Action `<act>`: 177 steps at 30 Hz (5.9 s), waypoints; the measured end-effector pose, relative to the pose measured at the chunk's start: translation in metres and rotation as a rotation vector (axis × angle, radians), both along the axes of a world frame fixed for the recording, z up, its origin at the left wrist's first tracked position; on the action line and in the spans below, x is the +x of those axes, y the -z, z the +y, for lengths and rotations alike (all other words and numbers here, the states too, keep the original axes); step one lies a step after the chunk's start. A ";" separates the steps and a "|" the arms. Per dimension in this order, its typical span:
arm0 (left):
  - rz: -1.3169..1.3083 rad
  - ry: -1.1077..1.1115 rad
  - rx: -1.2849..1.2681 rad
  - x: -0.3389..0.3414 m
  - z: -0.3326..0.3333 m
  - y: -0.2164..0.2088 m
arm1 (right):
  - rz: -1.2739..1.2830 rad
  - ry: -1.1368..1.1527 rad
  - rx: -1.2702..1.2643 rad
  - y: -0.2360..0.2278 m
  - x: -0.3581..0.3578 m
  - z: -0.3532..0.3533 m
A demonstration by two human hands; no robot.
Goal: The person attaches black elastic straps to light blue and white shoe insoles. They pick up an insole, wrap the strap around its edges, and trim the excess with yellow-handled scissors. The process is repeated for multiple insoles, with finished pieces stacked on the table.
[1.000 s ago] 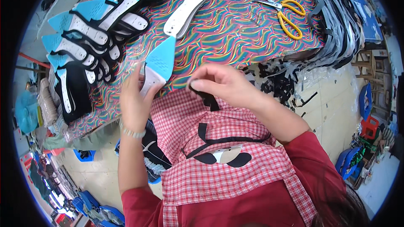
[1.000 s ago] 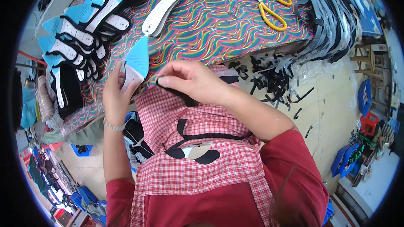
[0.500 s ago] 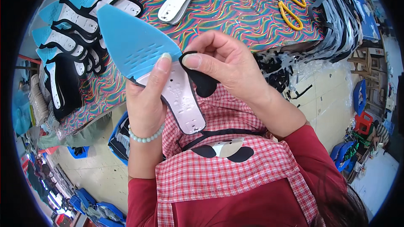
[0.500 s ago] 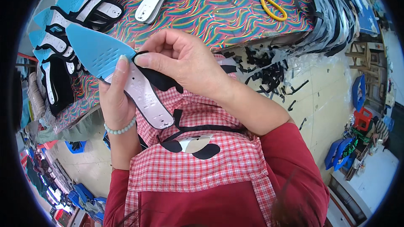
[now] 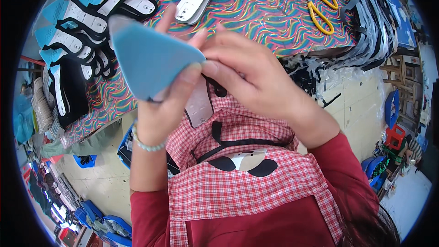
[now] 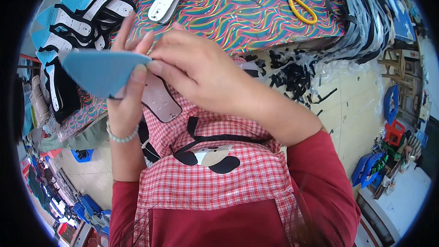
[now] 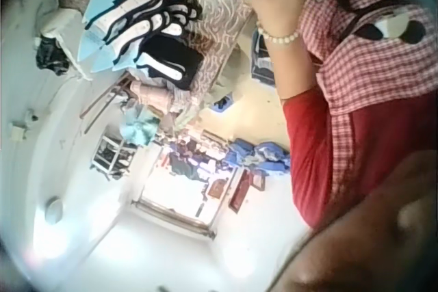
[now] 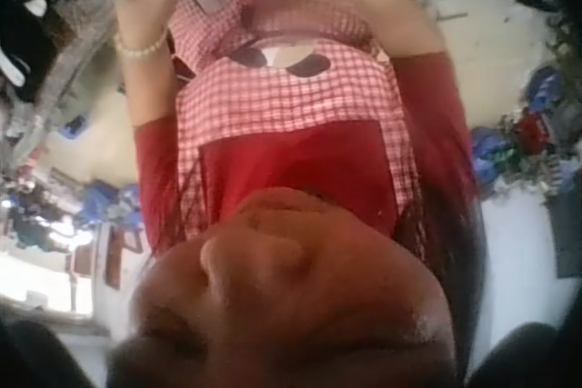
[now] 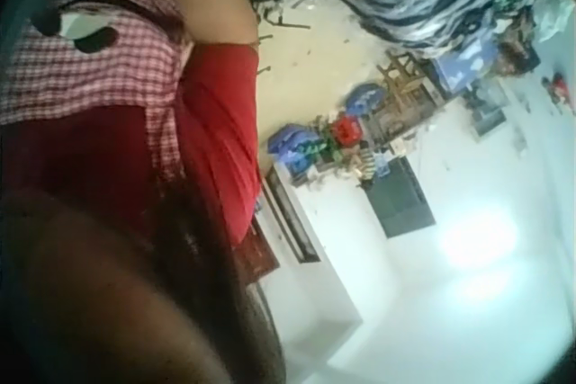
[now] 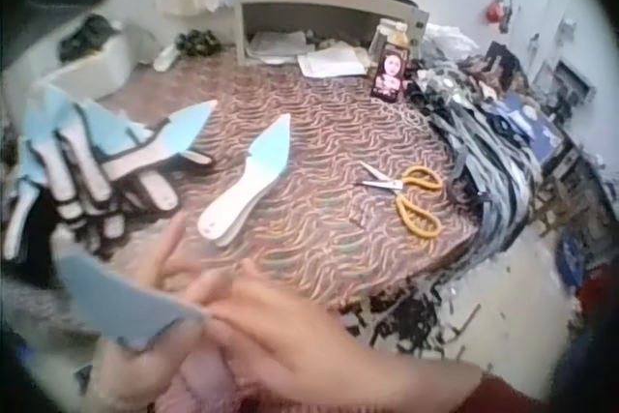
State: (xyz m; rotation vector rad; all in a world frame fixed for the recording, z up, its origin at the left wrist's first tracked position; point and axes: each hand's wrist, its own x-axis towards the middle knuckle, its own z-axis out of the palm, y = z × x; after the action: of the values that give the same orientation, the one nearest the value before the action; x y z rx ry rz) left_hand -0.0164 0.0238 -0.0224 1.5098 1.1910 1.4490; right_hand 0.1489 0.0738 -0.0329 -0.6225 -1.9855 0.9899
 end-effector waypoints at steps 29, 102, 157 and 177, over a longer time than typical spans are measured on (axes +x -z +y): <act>-0.221 -0.067 -0.265 0.010 0.003 -0.002 | 0.012 0.263 0.201 -0.020 0.011 0.028; -0.717 0.018 -0.227 0.009 -0.011 -0.006 | -0.333 0.114 0.261 -0.010 0.017 -0.032; -1.152 0.226 -0.675 -0.027 -0.011 0.014 | -0.453 -0.078 -0.377 -0.002 0.095 -0.047; -0.406 0.110 -0.464 -0.009 -0.005 0.005 | -0.638 0.539 0.379 0.005 0.131 0.060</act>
State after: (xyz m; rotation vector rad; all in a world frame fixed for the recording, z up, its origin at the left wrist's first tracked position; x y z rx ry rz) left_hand -0.0254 0.0185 -0.0275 0.8994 1.0773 1.2222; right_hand 0.2798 0.1342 -0.0379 -1.2739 -2.2610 0.0710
